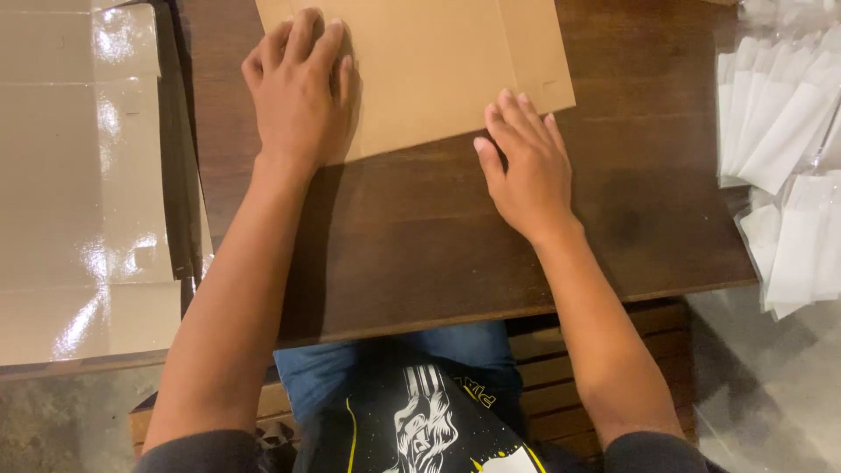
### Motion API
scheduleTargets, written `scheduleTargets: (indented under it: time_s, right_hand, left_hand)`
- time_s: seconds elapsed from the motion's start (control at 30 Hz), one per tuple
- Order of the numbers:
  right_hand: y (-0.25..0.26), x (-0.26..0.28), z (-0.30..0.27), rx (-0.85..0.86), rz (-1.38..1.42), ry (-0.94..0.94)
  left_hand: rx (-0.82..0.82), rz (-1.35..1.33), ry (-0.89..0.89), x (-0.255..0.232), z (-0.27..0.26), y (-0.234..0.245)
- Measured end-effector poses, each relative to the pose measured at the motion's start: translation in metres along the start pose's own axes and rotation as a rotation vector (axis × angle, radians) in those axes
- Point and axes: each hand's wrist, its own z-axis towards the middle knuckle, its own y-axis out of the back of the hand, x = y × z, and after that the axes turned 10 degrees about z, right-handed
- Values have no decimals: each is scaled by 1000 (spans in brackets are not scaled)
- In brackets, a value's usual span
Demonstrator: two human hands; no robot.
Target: The person assembles a flat cardboard box with a clear window by folding and tucking flaps into slots. They work on a wooden table with stacks of flat boxes and finished boxes nearby.
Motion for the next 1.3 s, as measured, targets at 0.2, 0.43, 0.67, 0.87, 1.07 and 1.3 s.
scheduleTargets:
  time_s: [0.2, 0.43, 0.67, 0.87, 1.07, 1.3]
  right_hand:
    - [-7, -9, 25, -24, -19, -72]
    - [-15, -7, 32, -45, -79, -61]
    - [-45, 57, 38, 50, -146, -20]
    - [-86, 82, 32, -166, -133, 307]
    - [-53, 62, 29, -13, -31, 279]
    - [-6, 18, 30, 83, -28, 50]
  left_hand:
    - [-102, -7, -92, -13, 9, 5]
    - [475, -34, 78, -19, -11, 39]
    - [304, 73, 95, -26, -11, 14]
    - [279, 83, 115, -23, -13, 9]
    - [267, 43, 115, -23, -11, 12]
    - [245, 76, 86, -25, -12, 13]
